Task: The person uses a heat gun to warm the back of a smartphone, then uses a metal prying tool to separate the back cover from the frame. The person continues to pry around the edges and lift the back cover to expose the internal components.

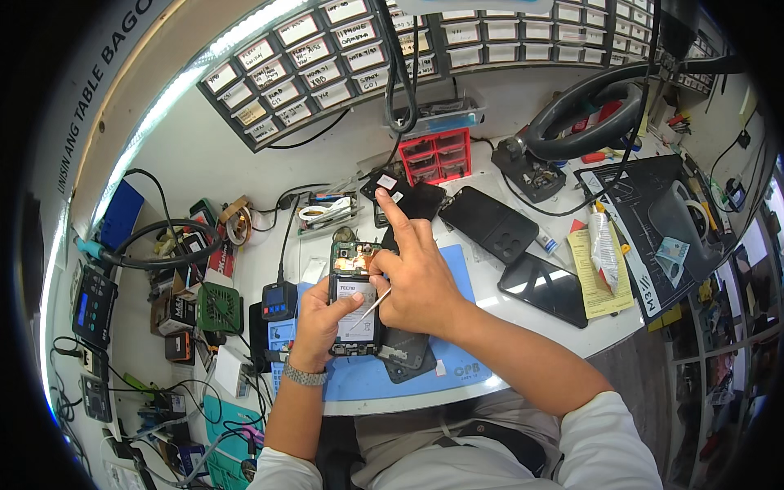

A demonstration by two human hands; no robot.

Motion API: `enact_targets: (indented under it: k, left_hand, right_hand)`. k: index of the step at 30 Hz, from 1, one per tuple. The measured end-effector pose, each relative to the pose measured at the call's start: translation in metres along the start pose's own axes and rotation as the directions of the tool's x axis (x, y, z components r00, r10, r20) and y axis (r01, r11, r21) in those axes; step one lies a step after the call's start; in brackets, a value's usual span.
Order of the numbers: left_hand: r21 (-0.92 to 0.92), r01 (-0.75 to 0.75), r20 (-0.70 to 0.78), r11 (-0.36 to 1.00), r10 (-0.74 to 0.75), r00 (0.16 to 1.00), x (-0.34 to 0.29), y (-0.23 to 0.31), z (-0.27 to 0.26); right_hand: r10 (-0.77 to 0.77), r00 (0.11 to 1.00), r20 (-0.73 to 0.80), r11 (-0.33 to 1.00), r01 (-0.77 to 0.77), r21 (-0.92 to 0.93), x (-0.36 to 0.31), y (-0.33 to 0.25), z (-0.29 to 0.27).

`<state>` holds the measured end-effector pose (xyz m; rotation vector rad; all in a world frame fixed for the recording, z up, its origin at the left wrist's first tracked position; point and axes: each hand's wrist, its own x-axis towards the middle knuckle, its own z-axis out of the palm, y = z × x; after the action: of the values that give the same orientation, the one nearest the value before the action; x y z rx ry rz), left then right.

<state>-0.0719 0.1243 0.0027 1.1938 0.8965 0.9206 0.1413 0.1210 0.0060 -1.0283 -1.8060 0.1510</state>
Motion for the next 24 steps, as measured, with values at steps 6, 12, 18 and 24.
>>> enact_targets:
  k: [6, 12, 18, 24]
  left_hand:
    - [0.018, -0.024, 0.026, 1.0, 0.023, 0.999, -0.0006, -0.0001, 0.0013]
    - [0.008, -0.017, 0.009, 1.0, 0.017, 1.0, -0.0012, -0.0001, 0.0009]
    - [0.012, -0.018, -0.011, 1.0, 0.018, 1.0, 0.0001, 0.0018, 0.0005]
    - [0.02, -0.049, -0.016, 0.999, 0.049, 0.999, -0.0013, 0.0021, 0.0032]
  right_hand:
    - [0.071, 0.996, 0.059, 0.997, -0.072, 0.023, -0.001, 0.0007, 0.0004]
    - [0.095, 0.991, 0.091, 0.994, -0.099, 0.039, -0.0016, -0.0013, 0.0017]
    - [0.09, 0.995, 0.041, 0.995, -0.092, 0.049, -0.0005, -0.005, -0.0002]
    - [0.047, 0.999, -0.002, 0.999, -0.047, -0.007, -0.0011, -0.0052, 0.0006]
